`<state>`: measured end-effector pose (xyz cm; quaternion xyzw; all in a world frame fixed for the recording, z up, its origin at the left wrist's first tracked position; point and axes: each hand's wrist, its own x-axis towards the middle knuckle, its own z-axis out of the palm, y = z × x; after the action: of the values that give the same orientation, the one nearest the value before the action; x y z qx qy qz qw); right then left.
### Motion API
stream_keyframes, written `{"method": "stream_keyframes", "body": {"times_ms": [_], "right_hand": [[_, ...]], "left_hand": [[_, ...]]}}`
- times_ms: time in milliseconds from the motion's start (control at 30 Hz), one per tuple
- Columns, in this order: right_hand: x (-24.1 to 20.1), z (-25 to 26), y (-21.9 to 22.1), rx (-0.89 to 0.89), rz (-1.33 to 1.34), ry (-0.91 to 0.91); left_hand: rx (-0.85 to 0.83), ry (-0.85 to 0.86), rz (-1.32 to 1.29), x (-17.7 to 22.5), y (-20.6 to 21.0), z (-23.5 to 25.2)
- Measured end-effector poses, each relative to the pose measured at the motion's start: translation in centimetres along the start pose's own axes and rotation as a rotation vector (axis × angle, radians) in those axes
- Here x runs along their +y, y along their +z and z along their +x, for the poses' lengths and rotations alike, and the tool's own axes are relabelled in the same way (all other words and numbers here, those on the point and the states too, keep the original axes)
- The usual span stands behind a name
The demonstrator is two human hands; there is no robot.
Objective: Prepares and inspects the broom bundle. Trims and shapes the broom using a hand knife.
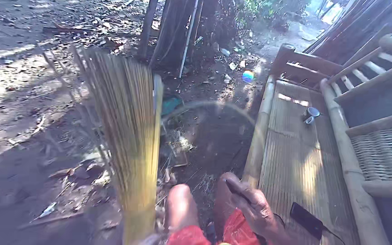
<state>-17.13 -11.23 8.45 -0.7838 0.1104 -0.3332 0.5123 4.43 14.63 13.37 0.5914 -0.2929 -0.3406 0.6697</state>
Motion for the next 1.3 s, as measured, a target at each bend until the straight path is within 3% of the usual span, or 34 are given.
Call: {"method": "stream_keyframes", "body": {"times_ms": [100, 200, 567, 1300], "right_hand": [[-2.6, 0.7, 0.7, -0.008, -0.087, 0.006], [-4.6, 1.0, 1.4, -0.062, -0.157, -0.087], [-8.3, -0.3, 1.9, -0.185, -0.086, -0.193], [-11.0, 1.0, -0.9, -0.090, -0.296, -0.280]], "left_hand": [[0.030, 0.077, 0.142, 1.2, -0.7, 0.2], [-0.094, 0.096, 0.100, 1.8, 0.8, -0.4], [-0.301, -0.094, -0.060, 2.5, 6.0, -4.0], [-0.309, -0.143, 0.134, 3.1, 9.3, -5.6]]}}
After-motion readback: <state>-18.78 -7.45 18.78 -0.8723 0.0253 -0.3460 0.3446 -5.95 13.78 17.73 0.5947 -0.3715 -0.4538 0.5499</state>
